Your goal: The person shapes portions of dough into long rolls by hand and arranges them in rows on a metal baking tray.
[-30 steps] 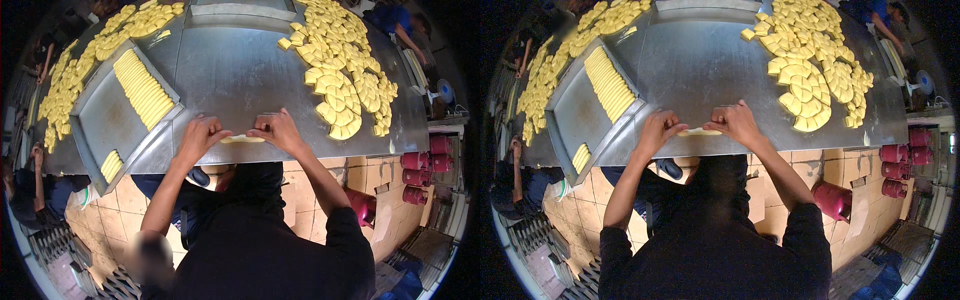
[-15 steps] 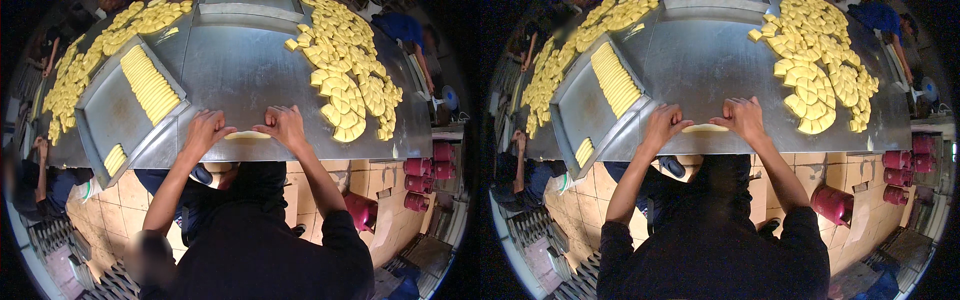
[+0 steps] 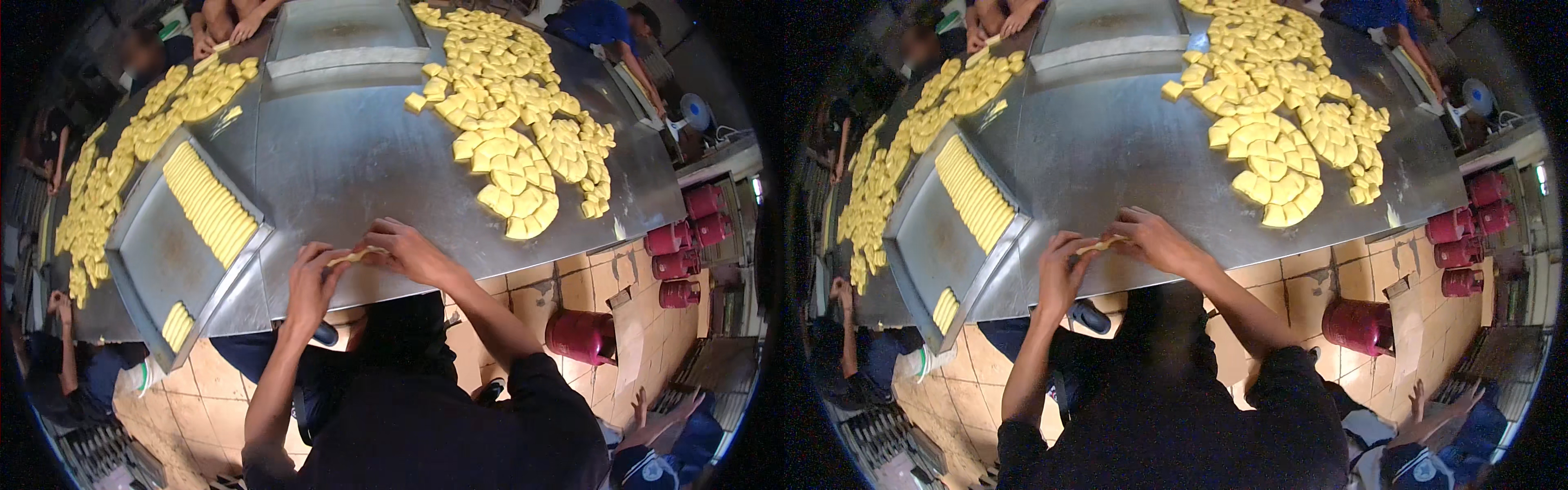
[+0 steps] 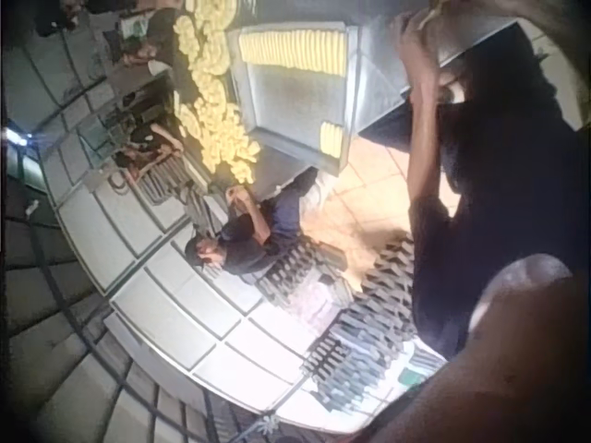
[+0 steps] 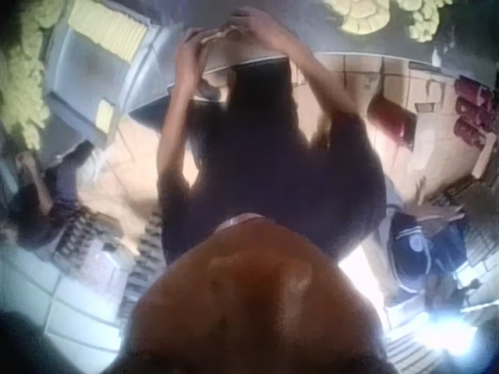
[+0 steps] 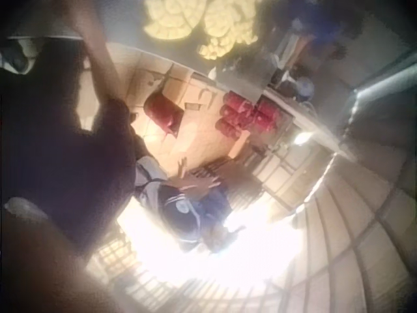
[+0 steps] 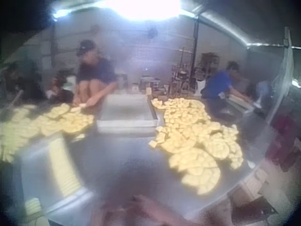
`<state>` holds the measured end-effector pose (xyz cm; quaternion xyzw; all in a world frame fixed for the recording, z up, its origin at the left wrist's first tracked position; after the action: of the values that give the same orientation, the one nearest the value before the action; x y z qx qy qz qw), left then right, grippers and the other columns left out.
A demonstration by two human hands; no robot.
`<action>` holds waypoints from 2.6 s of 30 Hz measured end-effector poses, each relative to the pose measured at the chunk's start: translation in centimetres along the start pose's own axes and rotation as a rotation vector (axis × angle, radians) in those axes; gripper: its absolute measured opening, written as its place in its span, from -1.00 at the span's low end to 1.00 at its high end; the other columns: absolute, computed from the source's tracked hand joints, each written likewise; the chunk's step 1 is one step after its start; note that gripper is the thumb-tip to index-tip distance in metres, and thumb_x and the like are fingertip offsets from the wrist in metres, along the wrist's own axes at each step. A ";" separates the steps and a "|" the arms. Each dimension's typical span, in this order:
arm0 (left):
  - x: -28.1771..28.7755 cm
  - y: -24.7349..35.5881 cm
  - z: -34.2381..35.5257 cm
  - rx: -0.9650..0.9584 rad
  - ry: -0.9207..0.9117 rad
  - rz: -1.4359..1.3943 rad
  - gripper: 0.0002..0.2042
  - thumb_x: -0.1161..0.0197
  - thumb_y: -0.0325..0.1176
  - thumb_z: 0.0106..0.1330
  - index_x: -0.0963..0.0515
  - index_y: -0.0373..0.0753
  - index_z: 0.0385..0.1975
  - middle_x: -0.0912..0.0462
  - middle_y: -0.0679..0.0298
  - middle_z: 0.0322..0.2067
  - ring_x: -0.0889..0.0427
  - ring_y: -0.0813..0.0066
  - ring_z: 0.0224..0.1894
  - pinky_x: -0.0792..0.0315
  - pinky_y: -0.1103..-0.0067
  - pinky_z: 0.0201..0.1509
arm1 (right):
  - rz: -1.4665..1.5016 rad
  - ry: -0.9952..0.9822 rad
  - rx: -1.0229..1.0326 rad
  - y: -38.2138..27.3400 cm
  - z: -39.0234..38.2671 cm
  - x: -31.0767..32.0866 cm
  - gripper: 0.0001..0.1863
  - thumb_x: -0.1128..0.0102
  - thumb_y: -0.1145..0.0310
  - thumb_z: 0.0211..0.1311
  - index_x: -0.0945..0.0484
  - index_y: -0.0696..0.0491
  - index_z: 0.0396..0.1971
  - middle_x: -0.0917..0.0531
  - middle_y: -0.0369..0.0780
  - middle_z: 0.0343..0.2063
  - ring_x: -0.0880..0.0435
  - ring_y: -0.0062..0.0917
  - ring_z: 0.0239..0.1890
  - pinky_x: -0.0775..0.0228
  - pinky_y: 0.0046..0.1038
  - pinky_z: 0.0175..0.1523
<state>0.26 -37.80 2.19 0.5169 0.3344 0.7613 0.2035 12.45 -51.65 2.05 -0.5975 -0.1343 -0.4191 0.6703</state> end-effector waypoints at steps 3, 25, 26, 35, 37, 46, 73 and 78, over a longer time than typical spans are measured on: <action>0.7 -0.6 1.4 -0.005 0.050 0.045 -0.81 -0.43 -0.52 0.22 -0.74 -0.31 -0.16 -0.66 0.10 -0.18 -0.64 0.10 -0.10 -0.50 0.33 0.01 | -0.036 0.072 0.077 0.5 0.9 -0.1 -0.70 -0.38 0.36 0.26 -0.68 0.04 -0.02 -0.65 -0.15 -0.17 -0.64 -0.18 -0.08 -0.51 -0.23 0.09; -0.7 3.2 -0.7 0.012 0.113 -0.155 -0.57 -0.29 -0.46 0.41 -0.54 -0.13 0.28 -0.61 0.10 0.19 -0.53 0.02 0.31 -0.27 0.17 0.49 | -0.336 0.521 -0.262 10.6 -0.6 12.7 -0.64 -0.03 0.19 0.58 -0.63 0.21 -0.13 -0.66 0.07 -0.28 -0.68 -0.01 -0.26 -0.49 -0.12 -0.14; -0.6 2.7 -0.8 0.109 0.123 -0.349 -0.59 -0.27 -0.47 0.44 -0.52 -0.19 0.29 -0.67 0.11 0.13 -0.62 0.09 0.24 -0.39 0.30 0.43 | -0.180 0.473 -0.297 9.0 -0.2 10.7 -0.68 -0.05 0.24 0.57 -0.62 0.21 -0.13 -0.65 0.05 -0.30 -0.68 -0.03 -0.25 -0.49 -0.14 -0.15; -0.7 1.0 -0.4 0.372 0.146 -0.998 -0.67 -0.28 -0.39 0.52 -0.58 -0.39 0.20 -0.67 0.10 0.15 -0.67 0.44 0.11 -0.52 0.52 0.26 | 0.205 0.379 -0.050 -5.8 0.2 2.7 -0.67 -0.34 0.62 0.31 -0.62 0.20 0.06 -0.68 -0.15 -0.09 -0.73 -0.36 0.01 -0.62 -0.40 0.06; -0.2 1.7 -0.7 0.380 0.199 -1.002 -0.70 -0.28 -0.41 0.52 -0.60 -0.38 0.16 -0.68 0.13 0.12 -0.67 0.47 0.10 -0.54 0.53 0.23 | 0.604 0.256 -0.250 -4.8 -0.2 1.9 -0.62 -0.34 0.63 0.31 -0.60 0.20 0.12 -0.71 -0.18 0.04 -0.71 -0.41 0.12 -0.62 -0.42 0.18; 0.5 2.9 -0.4 0.412 0.055 -0.786 -0.80 -0.29 -0.46 0.50 -0.60 -0.39 0.03 -0.70 0.21 -0.02 -0.68 0.49 0.04 -0.54 0.57 0.18 | 0.768 0.190 -0.365 -4.4 -0.7 1.8 -0.62 -0.42 0.55 0.29 -0.64 0.18 0.10 -0.78 -0.20 -0.07 -0.77 -0.47 0.04 -0.67 -0.42 0.16; 1.1 2.8 -0.7 0.440 -0.208 -0.992 -0.60 -0.25 -0.61 0.45 -0.55 -0.35 0.28 -0.75 0.17 -0.01 -0.71 0.58 0.00 -0.56 0.63 0.14 | 0.731 0.360 -0.296 -4.0 -1.9 1.6 -0.68 -0.34 0.69 0.26 -0.74 0.13 0.00 -0.70 -0.18 -0.08 -0.77 -0.48 -0.10 -0.71 -0.49 -0.02; 1.2 3.2 -1.2 0.410 -0.086 -0.654 -0.69 -0.27 -0.50 0.48 -0.62 -0.34 0.18 -0.80 0.20 -0.19 -0.72 0.63 -0.16 -0.56 0.63 -0.03 | 0.165 0.318 -0.132 -5.8 -1.7 2.4 -0.63 -0.46 0.60 0.18 -0.75 0.09 0.01 -0.72 -0.15 -0.09 -0.77 -0.44 -0.14 -0.63 -0.49 -0.06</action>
<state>-1.20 -39.61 5.02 0.4442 0.6181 0.5512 0.3418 9.18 -53.79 7.29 -0.5753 0.0505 -0.4597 0.6746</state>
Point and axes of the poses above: each hand's wrist, its own z-axis towards the middle knuckle, its own x-axis out of the back of the hand, y = z × x, the point moved 6 cm from there along z, towards the middle knuckle
